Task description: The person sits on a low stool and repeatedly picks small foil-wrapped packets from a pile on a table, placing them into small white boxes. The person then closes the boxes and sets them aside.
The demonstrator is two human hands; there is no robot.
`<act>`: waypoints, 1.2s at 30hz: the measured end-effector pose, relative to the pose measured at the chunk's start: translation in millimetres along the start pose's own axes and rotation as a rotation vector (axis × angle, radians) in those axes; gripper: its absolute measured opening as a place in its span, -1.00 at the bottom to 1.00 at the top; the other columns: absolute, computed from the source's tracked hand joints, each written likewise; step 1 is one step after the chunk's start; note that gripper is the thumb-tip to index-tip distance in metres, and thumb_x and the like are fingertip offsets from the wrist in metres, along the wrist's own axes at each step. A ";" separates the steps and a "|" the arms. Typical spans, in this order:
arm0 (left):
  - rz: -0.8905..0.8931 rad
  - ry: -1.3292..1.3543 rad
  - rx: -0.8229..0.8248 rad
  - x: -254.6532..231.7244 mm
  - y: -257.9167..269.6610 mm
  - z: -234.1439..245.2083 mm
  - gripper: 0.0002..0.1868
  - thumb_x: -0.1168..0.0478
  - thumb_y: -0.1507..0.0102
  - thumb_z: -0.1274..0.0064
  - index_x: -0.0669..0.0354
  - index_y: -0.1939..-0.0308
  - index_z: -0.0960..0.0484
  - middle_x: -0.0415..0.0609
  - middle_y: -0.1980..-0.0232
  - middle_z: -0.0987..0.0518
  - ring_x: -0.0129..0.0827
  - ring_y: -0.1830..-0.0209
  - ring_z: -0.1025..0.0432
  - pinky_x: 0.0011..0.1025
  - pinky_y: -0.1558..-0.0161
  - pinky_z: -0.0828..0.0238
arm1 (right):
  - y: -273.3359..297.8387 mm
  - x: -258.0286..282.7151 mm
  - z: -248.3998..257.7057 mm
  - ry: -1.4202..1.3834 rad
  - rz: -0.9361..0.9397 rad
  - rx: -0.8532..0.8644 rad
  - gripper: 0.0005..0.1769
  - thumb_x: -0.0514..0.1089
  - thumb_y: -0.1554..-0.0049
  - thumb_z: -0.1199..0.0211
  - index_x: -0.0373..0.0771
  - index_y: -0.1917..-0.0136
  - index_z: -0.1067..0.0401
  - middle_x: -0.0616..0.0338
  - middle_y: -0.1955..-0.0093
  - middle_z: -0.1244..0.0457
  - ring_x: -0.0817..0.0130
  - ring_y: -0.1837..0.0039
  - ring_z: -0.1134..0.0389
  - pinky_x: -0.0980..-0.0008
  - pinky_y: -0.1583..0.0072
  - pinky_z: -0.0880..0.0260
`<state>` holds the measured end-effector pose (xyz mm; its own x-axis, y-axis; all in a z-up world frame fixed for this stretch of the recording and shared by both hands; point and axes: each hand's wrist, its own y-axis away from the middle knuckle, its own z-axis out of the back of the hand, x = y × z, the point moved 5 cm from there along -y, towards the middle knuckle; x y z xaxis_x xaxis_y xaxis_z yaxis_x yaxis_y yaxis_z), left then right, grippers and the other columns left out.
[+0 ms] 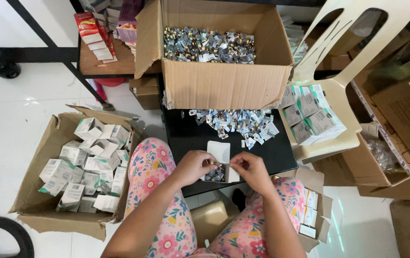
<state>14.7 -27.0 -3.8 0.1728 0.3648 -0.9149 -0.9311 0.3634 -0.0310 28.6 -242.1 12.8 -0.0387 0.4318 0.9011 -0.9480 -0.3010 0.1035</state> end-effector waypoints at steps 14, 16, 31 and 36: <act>-0.312 -0.074 0.125 -14.8 -28.9 11.9 -0.69 0.14 -0.17 -0.30 0.12 0.03 -0.74 0.07 0.01 -0.62 -0.11 -0.03 -0.50 -0.23 -0.09 -0.42 | -33.9 -27.7 15.7 0.006 0.053 -0.158 -0.85 -0.26 -0.14 -0.39 -0.30 -0.01 -0.58 0.16 0.14 -0.38 0.46 0.12 -0.36 0.47 0.06 -0.37; 0.008 -0.064 0.056 16.3 -60.2 25.6 -0.66 0.21 -0.18 -0.18 0.03 -0.05 -0.72 0.00 0.04 -0.64 -0.18 0.06 -0.58 -0.25 -0.04 -0.53 | -61.8 -31.0 20.8 0.263 0.018 -0.215 -0.85 -0.20 -0.16 -0.38 -0.23 -0.02 -0.60 0.09 0.06 -0.45 0.28 0.10 -0.46 0.35 0.02 -0.44; -0.044 -0.709 -0.180 90.4 -147.3 1.7 -0.70 0.26 -0.25 0.08 0.15 -0.03 -0.62 0.13 -0.24 -0.48 0.05 -0.22 -0.44 -0.13 -0.04 -0.51 | -149.1 -56.2 -19.9 0.540 0.294 -0.291 -0.86 -0.32 -0.04 -0.39 -0.27 0.07 -0.58 -0.06 0.06 -0.36 -0.09 -0.02 -0.37 0.08 -0.10 -0.39; 0.027 -0.637 -0.213 99.6 -147.3 5.3 -0.66 0.33 -0.21 0.02 0.20 -0.08 -0.60 0.22 0.03 -0.61 0.10 0.06 -0.54 -0.04 0.12 -0.50 | -150.4 -74.4 -5.5 0.258 0.190 -0.376 -0.86 -0.31 -0.02 -0.40 -0.34 0.12 -0.52 0.00 0.15 -0.39 0.17 0.15 -0.45 0.29 0.09 -0.45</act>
<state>170.7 -39.7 -88.2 0.2436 0.8298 -0.5021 -0.9695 0.1937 -0.1501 172.3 -224.3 -72.2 -0.2540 0.6095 0.7510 -0.9630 -0.0875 -0.2548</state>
